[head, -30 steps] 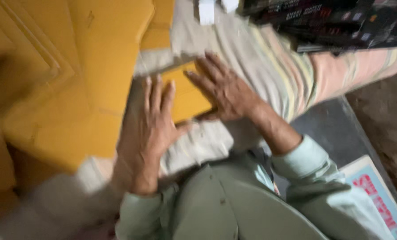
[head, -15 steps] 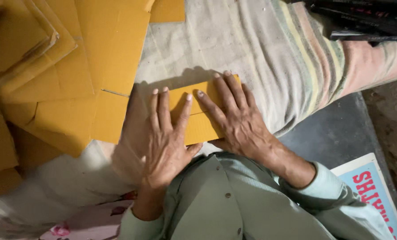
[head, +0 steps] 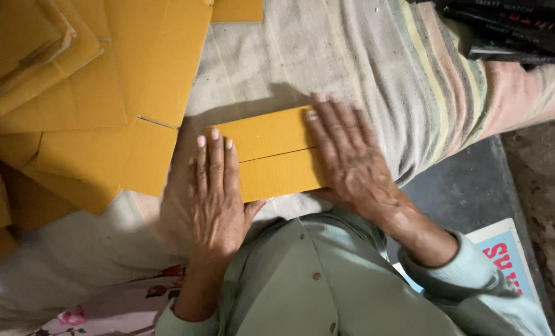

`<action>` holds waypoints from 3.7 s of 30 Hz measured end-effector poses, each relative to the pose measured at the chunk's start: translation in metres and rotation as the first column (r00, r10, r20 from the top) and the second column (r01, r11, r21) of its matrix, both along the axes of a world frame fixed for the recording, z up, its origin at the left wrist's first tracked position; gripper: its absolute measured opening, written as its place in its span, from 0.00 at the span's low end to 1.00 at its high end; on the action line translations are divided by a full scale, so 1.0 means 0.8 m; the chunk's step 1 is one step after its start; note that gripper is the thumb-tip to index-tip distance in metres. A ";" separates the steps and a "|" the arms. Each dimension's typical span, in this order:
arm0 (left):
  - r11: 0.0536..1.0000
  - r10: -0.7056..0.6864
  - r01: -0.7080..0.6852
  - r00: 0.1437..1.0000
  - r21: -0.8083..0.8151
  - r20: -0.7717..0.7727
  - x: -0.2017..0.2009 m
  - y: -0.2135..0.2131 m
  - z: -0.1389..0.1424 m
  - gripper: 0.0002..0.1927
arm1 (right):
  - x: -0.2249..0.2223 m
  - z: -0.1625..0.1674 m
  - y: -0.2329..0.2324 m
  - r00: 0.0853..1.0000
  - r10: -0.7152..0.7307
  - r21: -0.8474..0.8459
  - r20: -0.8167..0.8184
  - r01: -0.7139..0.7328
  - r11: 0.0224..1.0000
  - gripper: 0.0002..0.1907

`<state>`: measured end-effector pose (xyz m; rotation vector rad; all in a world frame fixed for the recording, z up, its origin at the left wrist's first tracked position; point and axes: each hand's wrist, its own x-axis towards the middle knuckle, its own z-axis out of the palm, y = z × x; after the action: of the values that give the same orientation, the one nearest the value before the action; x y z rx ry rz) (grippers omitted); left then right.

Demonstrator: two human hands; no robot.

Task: The person folds flat yellow cardboard sheets into mailer boxes, pressing the sides and flaps to shape each box by hand. They place each finished box onto a growing stack of folded boxes on the cloth-covered surface and reach for the next flat sheet.

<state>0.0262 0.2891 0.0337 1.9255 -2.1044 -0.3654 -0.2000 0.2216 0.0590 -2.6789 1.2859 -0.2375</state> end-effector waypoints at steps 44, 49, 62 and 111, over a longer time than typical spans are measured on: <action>0.943 0.243 -0.218 0.967 -0.253 0.073 -0.034 -0.057 0.003 0.24 | 0.022 -0.028 -0.032 0.966 -0.254 -0.162 0.039 0.257 0.953 0.35; 0.962 0.241 -0.232 0.969 -0.147 0.048 -0.046 -0.088 -0.003 0.17 | 0.069 -0.050 -0.048 0.980 -0.191 -0.141 0.057 0.197 0.970 0.31; 0.945 0.213 -0.198 0.976 -0.261 0.034 -0.046 -0.092 -0.014 0.17 | 0.074 -0.053 -0.054 0.972 -0.226 -0.188 0.058 0.234 0.954 0.32; 0.950 0.092 -0.079 0.995 -0.303 0.031 -0.017 -0.094 -0.004 0.14 | 0.042 -0.019 -0.086 0.991 -0.051 -0.308 0.127 0.088 0.947 0.10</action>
<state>0.0123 0.2142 0.0306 1.8497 -1.9605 0.0185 -0.1663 0.1531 0.0441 -2.8230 1.4123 -0.6508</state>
